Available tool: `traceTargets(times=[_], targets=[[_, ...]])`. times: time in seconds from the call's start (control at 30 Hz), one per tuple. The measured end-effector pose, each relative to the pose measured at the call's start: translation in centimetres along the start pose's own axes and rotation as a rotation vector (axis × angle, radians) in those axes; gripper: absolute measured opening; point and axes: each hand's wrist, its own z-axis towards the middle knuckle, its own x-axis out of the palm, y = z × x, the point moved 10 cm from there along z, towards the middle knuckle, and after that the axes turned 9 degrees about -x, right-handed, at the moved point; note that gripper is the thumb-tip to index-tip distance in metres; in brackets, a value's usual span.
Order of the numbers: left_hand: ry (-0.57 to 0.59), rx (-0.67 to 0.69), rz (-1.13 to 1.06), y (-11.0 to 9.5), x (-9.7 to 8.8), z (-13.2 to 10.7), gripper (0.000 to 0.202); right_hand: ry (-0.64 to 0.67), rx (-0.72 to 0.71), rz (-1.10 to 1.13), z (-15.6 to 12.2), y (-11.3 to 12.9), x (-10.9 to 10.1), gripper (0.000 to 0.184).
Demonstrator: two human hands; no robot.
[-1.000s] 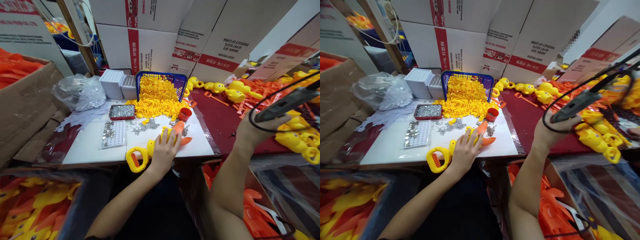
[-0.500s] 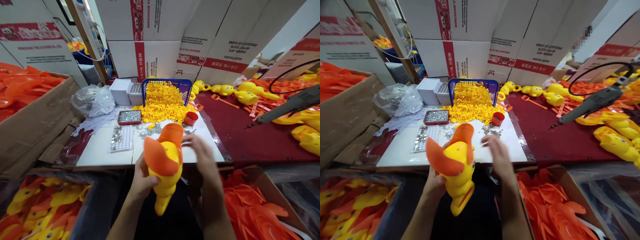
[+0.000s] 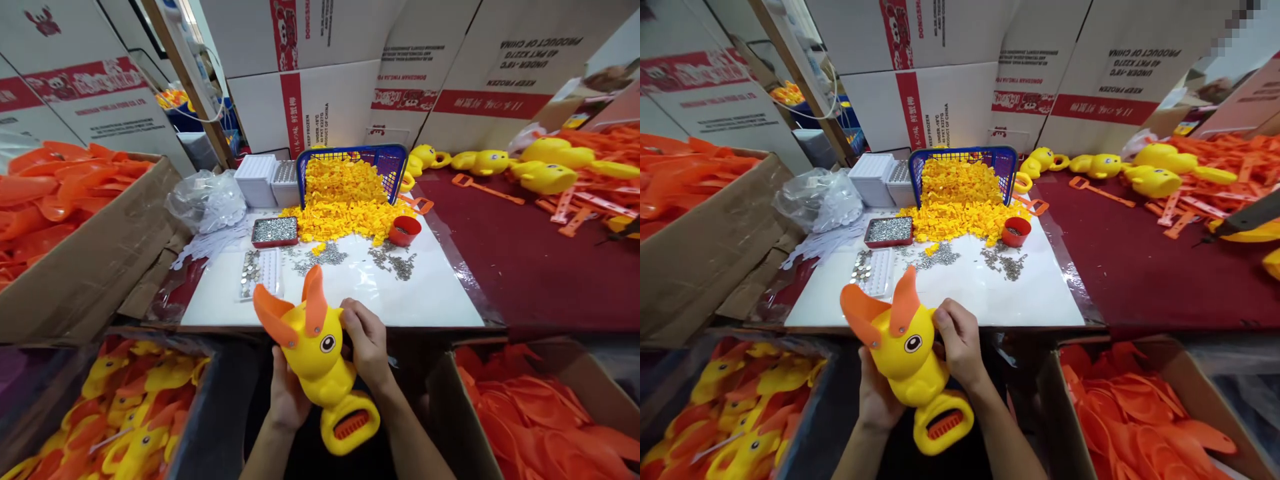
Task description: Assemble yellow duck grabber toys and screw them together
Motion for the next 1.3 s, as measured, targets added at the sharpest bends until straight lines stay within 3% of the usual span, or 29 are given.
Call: traceTargets(times=[0.13, 0.23, 0.33, 0.43, 0.5, 0.57, 0.67, 0.73, 0.9, 1.03, 1.17, 1.3], targets=[[0.033, 0.060, 0.164, 1.6, -2.3, -0.9, 0.065, 0.049, 0.033, 0.050, -0.4, -0.4, 1.7, 0.049], [0.082, 0.084, 0.260, 0.8, -3.1, -1.1, 0.056, 0.122, 0.121, 0.139, -0.8, -1.8, 3.6, 0.049], [0.025, 0.306, 0.300, -3.9, -3.2, -2.2, 0.046, 0.205, 0.365, 0.406, -2.5, -4.9, 6.4, 0.044], [-0.137, 0.678, 0.290, -10.1, -3.6, -5.5, 0.053, 0.197, 0.537, 0.587, -5.4, -7.6, 8.9, 0.052], [-0.243, 0.831, 0.306, -12.4, -4.0, -7.6, 0.058, 0.164, 0.601, 0.631, -7.6, -8.9, 10.4, 0.058], [-0.287, 0.858, 0.362, -13.0, -4.2, -8.6, 0.058, 0.090, 0.740, 0.726, -10.2, -10.3, 11.8, 0.062], [-0.296, 0.825, 0.439, -11.7, -5.2, -9.0, 0.051, -0.022, 0.985, 0.872, -13.2, -11.7, 13.2, 0.061], [-0.318, 0.822, 0.441, -10.8, -6.7, -9.2, 0.055, -0.023, 1.053, 0.892, -13.7, -11.8, 13.5, 0.062], [-0.290, 0.875, 0.356, -10.9, -10.0, -9.3, 0.092, 0.049, 1.104, 0.874, -14.2, -10.8, 14.6, 0.058], [-0.308, 0.925, 0.179, -12.5, -10.3, -9.4, 0.074, 0.098, 1.080, 0.802, -14.4, -10.4, 16.4, 0.056], [-0.329, 1.021, 0.092, -14.8, -9.9, -11.2, 0.067, 0.380, 0.787, 0.413, -10.9, -9.5, 17.3, 0.055], [-0.397, 0.979, 0.033, -15.7, -12.0, -13.0, 0.065, 0.563, 0.439, 0.141, -4.2, -6.2, 18.8, 0.019]])
